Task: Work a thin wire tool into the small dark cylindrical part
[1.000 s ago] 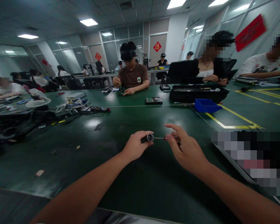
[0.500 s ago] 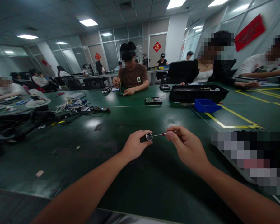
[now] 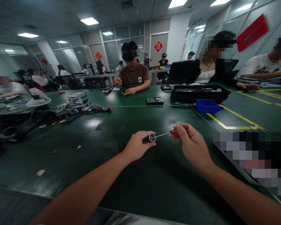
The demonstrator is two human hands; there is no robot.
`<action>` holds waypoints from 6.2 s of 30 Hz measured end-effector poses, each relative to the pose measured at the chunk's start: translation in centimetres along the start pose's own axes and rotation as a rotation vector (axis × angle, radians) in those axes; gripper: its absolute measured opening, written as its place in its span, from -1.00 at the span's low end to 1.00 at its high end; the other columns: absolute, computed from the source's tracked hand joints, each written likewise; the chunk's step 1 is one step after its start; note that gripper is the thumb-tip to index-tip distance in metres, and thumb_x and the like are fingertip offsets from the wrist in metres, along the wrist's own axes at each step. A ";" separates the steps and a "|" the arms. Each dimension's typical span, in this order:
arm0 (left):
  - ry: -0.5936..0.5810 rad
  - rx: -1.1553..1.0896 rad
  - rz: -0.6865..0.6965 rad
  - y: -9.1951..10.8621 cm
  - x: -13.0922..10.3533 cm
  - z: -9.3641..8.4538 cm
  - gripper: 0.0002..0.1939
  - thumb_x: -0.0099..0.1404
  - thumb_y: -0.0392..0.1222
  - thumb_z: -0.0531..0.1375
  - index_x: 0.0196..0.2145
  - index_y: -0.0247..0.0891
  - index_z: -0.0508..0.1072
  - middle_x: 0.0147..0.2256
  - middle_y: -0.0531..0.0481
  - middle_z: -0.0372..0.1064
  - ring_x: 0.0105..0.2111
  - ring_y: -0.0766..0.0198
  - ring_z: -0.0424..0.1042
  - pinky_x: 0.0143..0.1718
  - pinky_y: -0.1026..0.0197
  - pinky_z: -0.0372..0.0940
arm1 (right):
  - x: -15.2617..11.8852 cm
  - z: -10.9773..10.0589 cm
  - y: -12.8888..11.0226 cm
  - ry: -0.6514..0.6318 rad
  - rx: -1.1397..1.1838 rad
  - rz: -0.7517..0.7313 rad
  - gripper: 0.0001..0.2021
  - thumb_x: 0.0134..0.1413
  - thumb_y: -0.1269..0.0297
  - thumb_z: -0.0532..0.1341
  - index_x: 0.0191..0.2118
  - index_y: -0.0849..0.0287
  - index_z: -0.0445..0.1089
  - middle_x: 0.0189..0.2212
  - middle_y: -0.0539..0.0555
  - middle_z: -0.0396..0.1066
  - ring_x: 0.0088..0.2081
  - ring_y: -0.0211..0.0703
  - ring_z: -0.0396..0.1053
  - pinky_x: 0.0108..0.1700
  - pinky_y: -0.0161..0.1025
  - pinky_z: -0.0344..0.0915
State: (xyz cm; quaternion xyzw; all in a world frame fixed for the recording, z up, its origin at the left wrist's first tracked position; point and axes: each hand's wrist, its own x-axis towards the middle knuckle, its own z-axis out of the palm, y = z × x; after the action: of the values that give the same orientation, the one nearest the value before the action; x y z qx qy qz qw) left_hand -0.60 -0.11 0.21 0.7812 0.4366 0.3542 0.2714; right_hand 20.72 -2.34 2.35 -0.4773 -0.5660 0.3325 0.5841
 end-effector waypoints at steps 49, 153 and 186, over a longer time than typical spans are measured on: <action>0.045 -0.174 -0.130 -0.3 0.3 0.2 -0.39 0.10 -0.37 0.40 0.10 -0.11 0.42 -0.10 0.03 0.51 -0.05 0.18 0.46 0.11 0.09 0.25 | -0.8 -0.4 -1.6 -0.216 -0.515 -0.238 -0.74 0.33 0.13 0.03 -0.12 0.12 0.39 -0.44 0.01 0.44 -0.45 -0.16 0.39 -0.41 -0.23 0.23; 0.081 -0.059 -0.217 0.7 0.8 -0.7 -0.67 0.35 -0.18 0.16 0.06 -0.15 0.30 -0.07 -0.02 0.39 -0.11 0.22 0.38 -0.06 0.16 0.26 | -0.6 -0.9 -1.8 0.010 -0.623 -0.511 -0.85 0.32 0.24 0.08 -0.16 0.13 0.36 -0.39 0.06 0.48 -0.39 -0.12 0.46 -0.35 -0.22 0.30; -0.281 0.694 -0.362 1.1 8.6 3.2 -0.59 0.30 0.14 0.11 -0.20 -0.27 0.50 -0.15 -0.24 0.47 -0.12 -0.07 0.46 -0.12 -0.02 0.39 | -0.8 -1.0 -2.1 0.022 -0.582 -0.548 -0.85 0.32 0.25 0.09 -0.14 0.14 0.37 -0.35 0.08 0.48 -0.37 -0.12 0.45 -0.35 -0.20 0.32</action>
State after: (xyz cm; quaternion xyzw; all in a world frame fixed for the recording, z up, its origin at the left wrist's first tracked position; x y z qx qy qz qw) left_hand 5.63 6.49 1.82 0.7779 0.6189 0.0224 0.1067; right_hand 21.22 -3.91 4.16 -0.4575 -0.7367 -0.0150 0.4977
